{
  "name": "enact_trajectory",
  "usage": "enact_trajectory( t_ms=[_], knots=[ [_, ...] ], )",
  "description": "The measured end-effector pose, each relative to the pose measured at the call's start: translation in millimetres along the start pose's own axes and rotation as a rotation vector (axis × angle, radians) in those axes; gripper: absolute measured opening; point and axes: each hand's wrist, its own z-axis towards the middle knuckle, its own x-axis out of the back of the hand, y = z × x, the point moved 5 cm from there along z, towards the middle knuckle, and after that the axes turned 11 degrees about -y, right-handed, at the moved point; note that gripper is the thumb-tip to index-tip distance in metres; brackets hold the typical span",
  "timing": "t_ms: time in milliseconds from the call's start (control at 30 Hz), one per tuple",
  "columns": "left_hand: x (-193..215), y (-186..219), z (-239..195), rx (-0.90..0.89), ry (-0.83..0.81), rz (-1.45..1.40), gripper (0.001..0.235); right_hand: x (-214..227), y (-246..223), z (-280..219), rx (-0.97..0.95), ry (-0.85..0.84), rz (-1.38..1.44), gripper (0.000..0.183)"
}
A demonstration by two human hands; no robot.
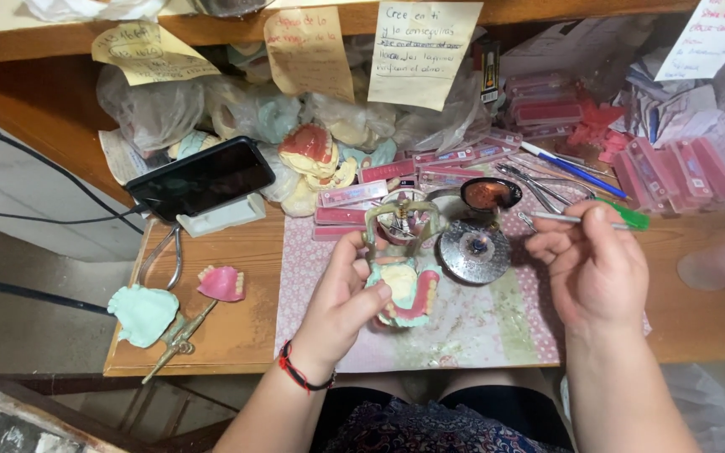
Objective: The person holds a dental prosthesis in a metal holder and uses a fine brush to apply a substance to the pink gum area. They repeatedly dip the brush into a small container and continue applying the material to the prosthesis surface.
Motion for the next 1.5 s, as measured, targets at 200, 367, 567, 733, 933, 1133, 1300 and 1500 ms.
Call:
enact_trajectory(
  t_ms=[200, 367, 567, 733, 933, 1133, 1300, 1500],
  knots=[
    [5, -1, 0, -0.026, 0.025, 0.041, 0.048, 9, 20, -19, -0.134, 0.042, -0.009, 0.021],
    [5, -7, -3, -0.026, 0.010, 0.045, 0.050, 4, 18, -24, -0.097, 0.026, -0.003, 0.020],
    [6, -11, -4, 0.005, 0.004, 0.066, 0.047, -34, 16, -50, -0.070, -0.254, 0.134, 0.023],
    [6, -16, -6, 0.058, 0.015, 0.055, 0.051, -84, 11, -69, -0.070, -0.540, 0.144, 0.022],
    [6, -17, -6, 0.029, -0.007, 0.046, 0.046, -88, 19, -77, -0.136, -0.536, 0.056, 0.018],
    [7, -15, -5, 0.057, 0.009, 0.041, 0.046, -85, 15, -78, -0.116, -0.537, 0.076, 0.016],
    [8, -14, -6, 0.034, 0.002, 0.070, 0.048, -81, 8, -76, -0.087, -0.539, 0.057, 0.013],
    [10, -18, -6, 0.068, 0.031, 0.087, 0.052, -81, 4, -74, -0.084, -0.515, -0.052, 0.017]
  ],
)
